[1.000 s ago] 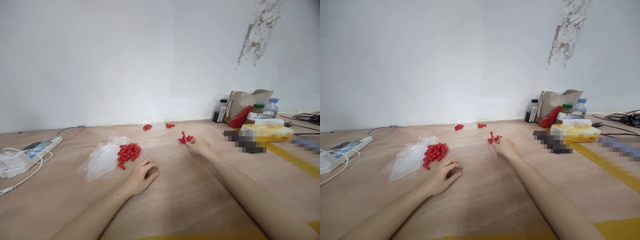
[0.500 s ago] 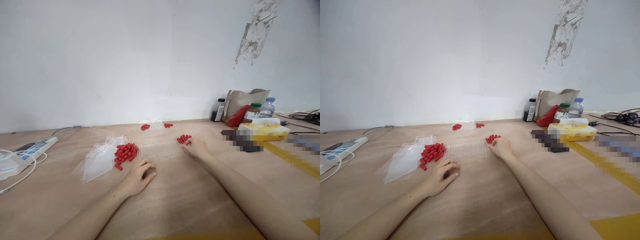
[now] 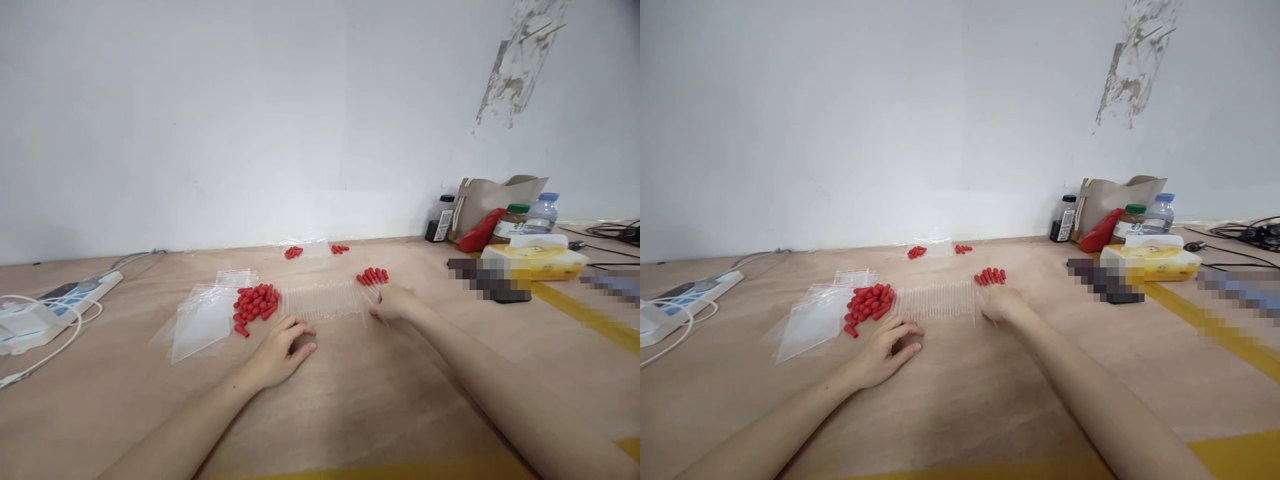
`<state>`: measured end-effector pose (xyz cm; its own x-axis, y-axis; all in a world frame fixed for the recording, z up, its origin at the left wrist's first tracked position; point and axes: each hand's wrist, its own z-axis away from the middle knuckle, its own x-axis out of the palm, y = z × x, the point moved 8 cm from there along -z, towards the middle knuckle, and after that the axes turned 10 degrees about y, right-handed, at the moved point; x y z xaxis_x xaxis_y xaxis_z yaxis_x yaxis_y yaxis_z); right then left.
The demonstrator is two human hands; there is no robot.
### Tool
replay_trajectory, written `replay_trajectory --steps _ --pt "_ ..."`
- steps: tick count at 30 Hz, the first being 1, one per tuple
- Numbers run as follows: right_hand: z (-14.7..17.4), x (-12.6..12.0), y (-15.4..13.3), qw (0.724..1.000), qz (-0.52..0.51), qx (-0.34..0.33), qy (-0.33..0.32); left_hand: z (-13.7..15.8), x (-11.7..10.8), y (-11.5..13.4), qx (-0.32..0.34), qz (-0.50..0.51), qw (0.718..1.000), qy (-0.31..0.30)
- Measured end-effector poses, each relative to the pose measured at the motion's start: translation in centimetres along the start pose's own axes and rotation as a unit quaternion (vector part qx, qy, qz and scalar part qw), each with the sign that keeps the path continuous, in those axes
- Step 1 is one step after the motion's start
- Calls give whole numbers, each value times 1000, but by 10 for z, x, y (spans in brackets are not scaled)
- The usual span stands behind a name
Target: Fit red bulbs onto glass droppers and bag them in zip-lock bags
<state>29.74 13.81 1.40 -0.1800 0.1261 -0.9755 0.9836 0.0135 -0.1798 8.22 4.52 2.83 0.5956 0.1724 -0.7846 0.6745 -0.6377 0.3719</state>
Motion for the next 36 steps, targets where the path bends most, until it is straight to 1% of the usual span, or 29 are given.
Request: replay_trajectory --steps 2,4,6,7,8,9,11,13,16,18,20,22,23,24,25,28,30,33,36 --pt "1 1 0 1000 1 -1 2 -1 -12 -5 9 -23 1000 -17" --pt "2 4 -1 1000 5 -3 10 -2 -30 -17 17 -59 997 -43" --pt "2 7 -3 1000 6 -8 19 -1 -51 -34 23 -97 992 -73" --pt "2 8 -5 1000 5 -11 24 1 -60 -44 16 -121 988 -90" --pt "3 8 -6 999 3 -14 29 2 -69 -56 2 -146 985 -93" --pt "3 7 -7 999 -1 -16 35 3 -73 -65 -3 -160 981 -105" --pt "3 2 -9 998 -9 -21 50 7 -76 -78 -7 -173 978 -116" --pt "4 -6 -11 997 -16 -24 66 8 -74 -83 -3 -171 979 -114" --pt "9 -13 -15 995 -40 -49 77 7 -74 -80 -6 -155 983 -99" --pt "14 -16 -21 988 -81 -95 93 6 -75 -70 -15 -123 988 -97" --pt "23 -20 -26 967 -143 -163 132 5 -72 -55 -26 -67 992 -102" --pt "35 -23 -29 937 -199 -230 171 4 -62 -40 -46 6 995 -90" --pt "41 -24 -30 925 -214 -256 182 4 -56 -34 -65 43 995 -67" --pt "46 -23 -31 919 -216 -274 184 3 -50 -29 -80 73 993 -37" --pt "50 -21 -31 919 -207 -285 177 4 -41 -24 -89 98 991 -15" --pt "56 -14 -32 933 -165 -289 136 7 -12 -13 -94 164 982 14" --pt "54 -11 -31 941 -154 -282 111 9 3 -9 -95 185 978 2" --pt "43 -6 -24 950 -147 -256 99 10 11 -9 -104 181 978 -23" --pt "32 -2 -15 955 -144 -231 119 8 9 -8 -93 160 982 -34"
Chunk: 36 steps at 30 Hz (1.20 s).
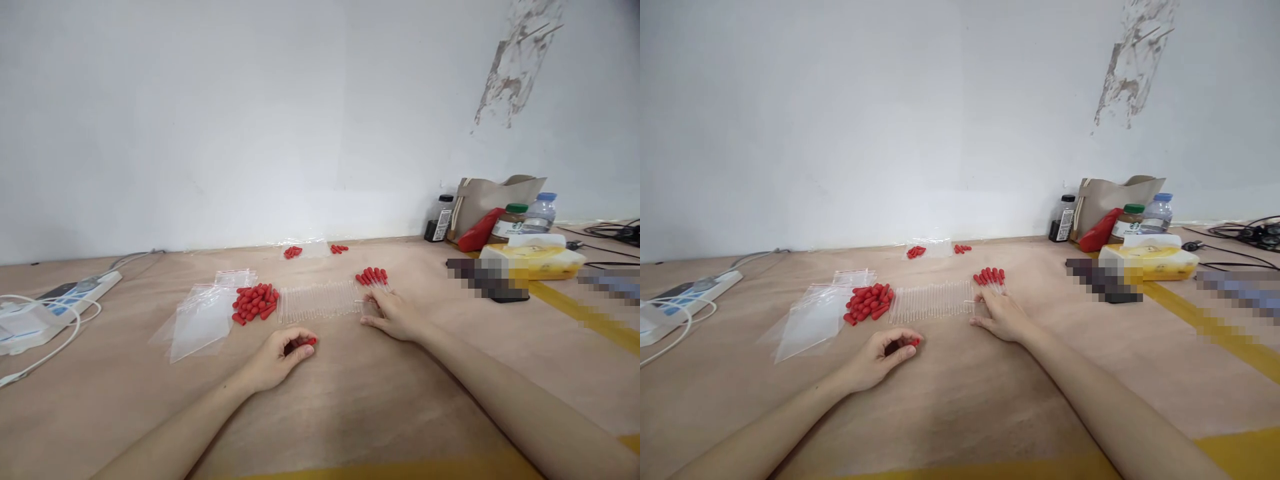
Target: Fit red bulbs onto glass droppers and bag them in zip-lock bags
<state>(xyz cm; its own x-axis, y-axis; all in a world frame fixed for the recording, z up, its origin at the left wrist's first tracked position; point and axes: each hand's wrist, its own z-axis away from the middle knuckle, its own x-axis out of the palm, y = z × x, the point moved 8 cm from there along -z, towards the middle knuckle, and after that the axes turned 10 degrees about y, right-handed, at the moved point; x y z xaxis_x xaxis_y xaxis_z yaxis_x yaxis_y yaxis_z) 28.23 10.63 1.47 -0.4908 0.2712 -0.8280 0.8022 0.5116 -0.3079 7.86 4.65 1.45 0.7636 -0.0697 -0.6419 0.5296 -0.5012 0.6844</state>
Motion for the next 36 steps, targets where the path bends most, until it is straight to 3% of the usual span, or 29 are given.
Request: replay_trajectory --steps 4,8,12,15,25,36 --pt "-2 -4 6 996 -37 19 78 -5 -3 2 20 -3 999 32" --pt "6 -15 -23 979 -128 -32 154 -8 -4 -6 -8 6 996 89" --pt "20 -9 -69 971 -178 -112 115 -6 0 -2 -2 27 997 79" --pt "27 -2 -85 973 -183 -114 85 -4 3 3 -6 37 998 59" --pt "28 3 -89 977 -166 -119 60 -3 2 7 10 42 996 73" --pt "28 2 -94 975 -31 -211 65 2 2 30 154 -86 980 88"
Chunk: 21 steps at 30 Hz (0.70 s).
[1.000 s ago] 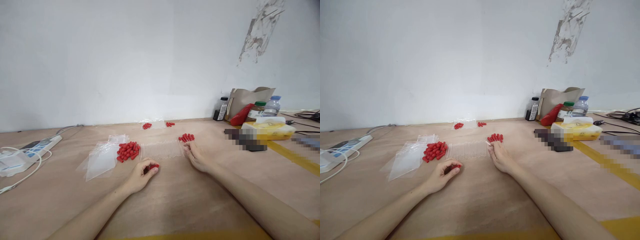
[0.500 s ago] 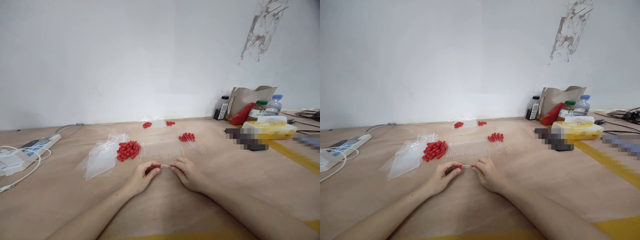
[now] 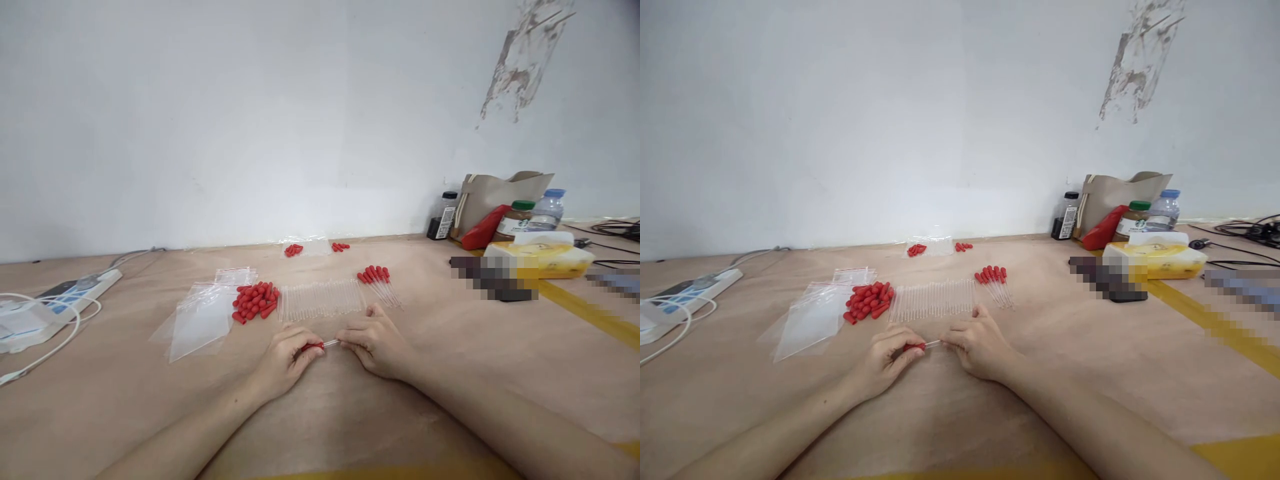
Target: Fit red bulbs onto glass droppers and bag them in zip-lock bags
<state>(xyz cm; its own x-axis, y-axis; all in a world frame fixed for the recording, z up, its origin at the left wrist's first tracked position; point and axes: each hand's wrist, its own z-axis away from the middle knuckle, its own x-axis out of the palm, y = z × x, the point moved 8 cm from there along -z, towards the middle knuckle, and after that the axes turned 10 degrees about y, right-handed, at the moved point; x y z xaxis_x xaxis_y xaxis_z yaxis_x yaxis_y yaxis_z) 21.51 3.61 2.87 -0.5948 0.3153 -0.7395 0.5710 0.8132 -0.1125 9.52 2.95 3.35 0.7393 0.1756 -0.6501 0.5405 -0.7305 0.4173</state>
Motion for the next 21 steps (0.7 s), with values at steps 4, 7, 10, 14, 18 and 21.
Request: replay_trajectory --steps 4,7,10,14,18,21 --pt "-1 2 -3 997 64 -23 22 -1 4 -1 52 -49 997 -8" --pt "-1 4 -6 996 75 -27 32 -2 7 -3 79 -70 994 -17" --pt "0 7 -7 997 67 -21 34 -2 10 -2 90 -75 993 -28" --pt "0 9 -7 998 50 -11 34 -1 11 0 92 -69 993 -32" --pt "-2 8 -9 999 44 -7 31 -1 12 2 83 -68 993 -44" --pt "-3 9 -11 998 46 -8 29 -1 13 4 90 -70 992 -51"
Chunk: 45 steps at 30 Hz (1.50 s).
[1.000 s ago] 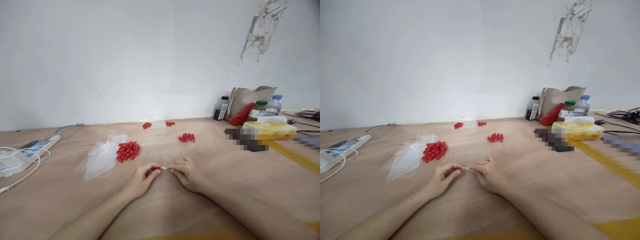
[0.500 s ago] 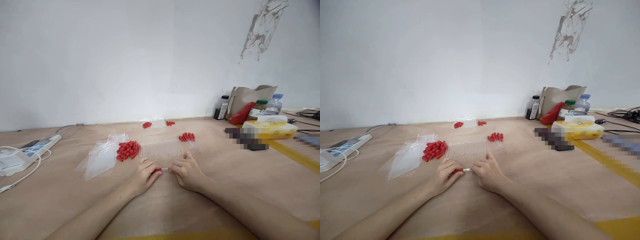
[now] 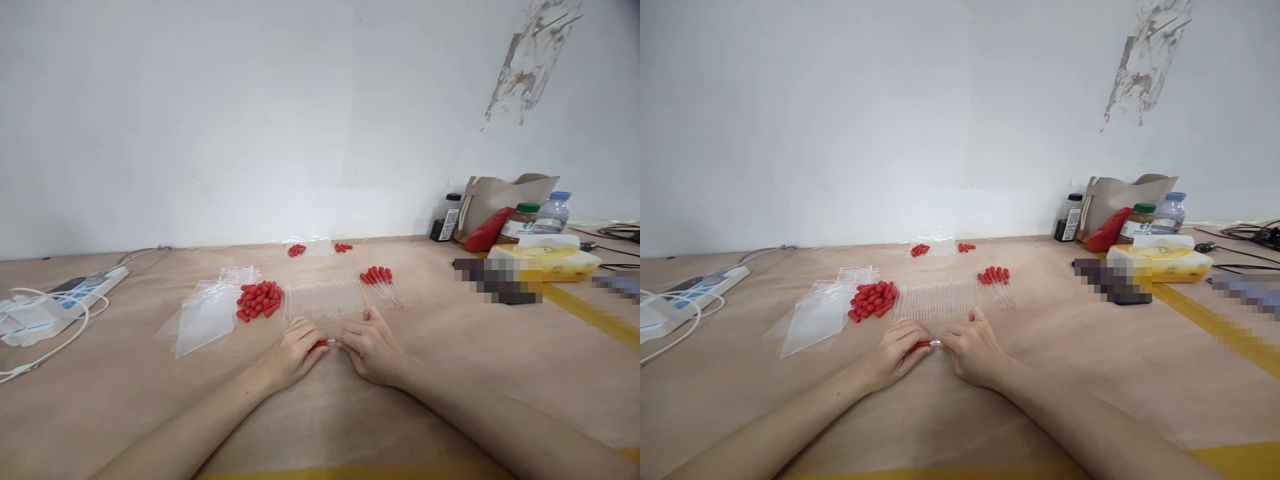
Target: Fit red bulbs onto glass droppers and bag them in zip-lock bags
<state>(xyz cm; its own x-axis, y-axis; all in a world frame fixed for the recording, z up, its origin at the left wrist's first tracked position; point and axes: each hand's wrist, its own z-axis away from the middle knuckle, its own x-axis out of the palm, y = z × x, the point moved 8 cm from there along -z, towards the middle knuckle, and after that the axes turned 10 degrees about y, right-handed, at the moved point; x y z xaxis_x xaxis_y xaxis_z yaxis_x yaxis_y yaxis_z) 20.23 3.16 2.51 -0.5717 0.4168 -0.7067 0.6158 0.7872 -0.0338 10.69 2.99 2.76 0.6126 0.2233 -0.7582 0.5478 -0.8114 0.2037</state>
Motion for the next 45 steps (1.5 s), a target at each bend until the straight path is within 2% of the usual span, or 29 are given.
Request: replay_trajectory --steps 6,13,14,16,19,22,24,27,30,36,41,45 --pt "-6 -4 1 1000 23 3 -6 -1 -4 -9 3 -2 1000 14" --pt "-5 -6 -8 996 73 -48 -32 1 -10 -7 72 -32 997 -3" --pt "-5 -6 -6 996 66 -38 -38 2 -10 -8 59 -23 998 -4" --pt "-3 -7 4 998 42 15 -44 3 -14 -16 -11 -4 1000 11" --pt "-1 -16 44 985 5 171 -25 8 -13 -32 -128 29 991 9" --pt "5 -26 98 943 9 332 16 11 -7 -34 -153 55 987 -18" --pt "6 -28 126 921 39 387 22 10 -7 -32 -140 63 988 -20" --pt "1 -23 150 906 97 413 5 8 -6 -28 -119 71 990 -29" --pt "-1 -14 160 895 144 422 -18 8 -8 -27 -119 73 990 -33" --pt "2 -6 159 885 196 420 -44 8 -10 -24 -119 78 989 -41" --pt "7 0 162 873 175 449 -73 8 -9 -25 -127 84 987 -43" --pt "7 2 162 874 167 450 -74 8 -9 -25 -120 80 989 -41"
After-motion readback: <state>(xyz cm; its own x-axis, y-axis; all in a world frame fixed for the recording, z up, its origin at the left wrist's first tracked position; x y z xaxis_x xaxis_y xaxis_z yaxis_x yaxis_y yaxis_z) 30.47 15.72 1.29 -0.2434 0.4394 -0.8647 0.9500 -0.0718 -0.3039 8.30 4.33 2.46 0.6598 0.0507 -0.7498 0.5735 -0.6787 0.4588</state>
